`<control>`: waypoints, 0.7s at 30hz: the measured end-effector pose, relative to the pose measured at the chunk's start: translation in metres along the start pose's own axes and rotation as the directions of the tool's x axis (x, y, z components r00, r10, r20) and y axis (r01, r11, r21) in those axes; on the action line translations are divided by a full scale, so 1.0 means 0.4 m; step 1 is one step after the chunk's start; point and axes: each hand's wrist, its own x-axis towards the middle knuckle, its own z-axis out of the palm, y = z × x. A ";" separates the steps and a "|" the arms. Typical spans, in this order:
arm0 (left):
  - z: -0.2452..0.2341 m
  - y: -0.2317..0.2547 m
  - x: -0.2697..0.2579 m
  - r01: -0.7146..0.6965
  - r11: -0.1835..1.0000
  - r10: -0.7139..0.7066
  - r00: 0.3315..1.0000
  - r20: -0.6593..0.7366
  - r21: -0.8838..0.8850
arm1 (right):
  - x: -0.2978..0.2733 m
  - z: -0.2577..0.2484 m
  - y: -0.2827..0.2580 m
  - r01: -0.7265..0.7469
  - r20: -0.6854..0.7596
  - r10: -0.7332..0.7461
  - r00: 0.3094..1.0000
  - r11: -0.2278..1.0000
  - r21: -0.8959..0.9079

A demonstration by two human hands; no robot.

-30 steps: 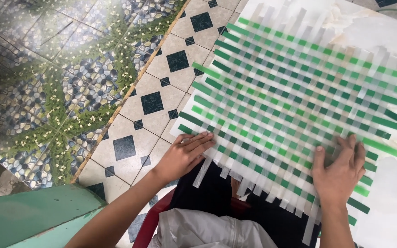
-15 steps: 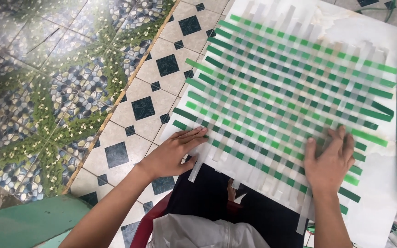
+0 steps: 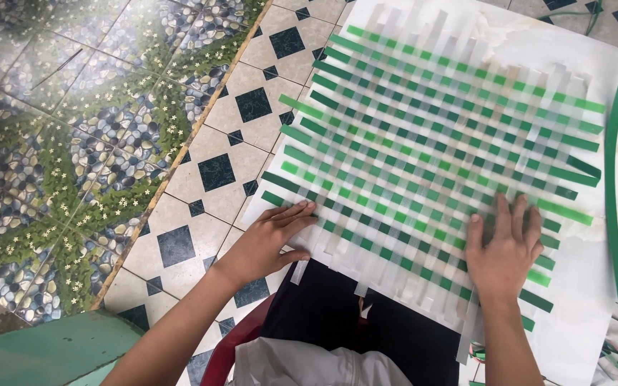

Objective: The person is weaving green and white plastic strips together on a white board to create a patterned mat.

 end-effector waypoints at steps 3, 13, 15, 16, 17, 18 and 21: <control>0.002 0.000 0.001 0.000 1.000 0.000 1.000 -0.018 0.013 | 0.004 -0.004 -0.006 -0.027 0.002 0.027 1.000 0.999 0.028; -0.010 -0.003 -0.004 -0.021 0.998 0.020 1.000 -0.018 -0.051 | -0.001 0.008 0.008 0.010 -0.001 -0.010 1.000 1.000 -0.007; -0.013 -0.003 -0.005 -0.037 0.999 0.037 0.999 0.008 -0.026 | -0.001 0.006 0.005 0.009 -0.025 -0.009 1.000 1.000 0.010; -0.016 -0.002 -0.005 -0.034 0.999 0.034 0.999 0.008 -0.027 | -0.002 0.007 0.005 0.011 -0.023 -0.010 1.000 1.000 0.011; -0.019 0.000 -0.004 -0.030 0.999 0.031 0.999 0.031 -0.035 | -0.002 0.007 0.005 0.023 -0.034 -0.022 0.999 1.000 0.004; -0.022 0.002 -0.003 -0.025 0.999 0.027 0.998 0.054 -0.042 | -0.003 0.008 0.006 0.035 -0.045 -0.035 0.998 0.999 -0.002; -0.020 -0.019 -0.007 -0.027 0.999 0.031 0.987 0.155 -0.029 | -0.006 0.013 0.013 0.041 -0.044 -0.041 0.998 0.999 -0.011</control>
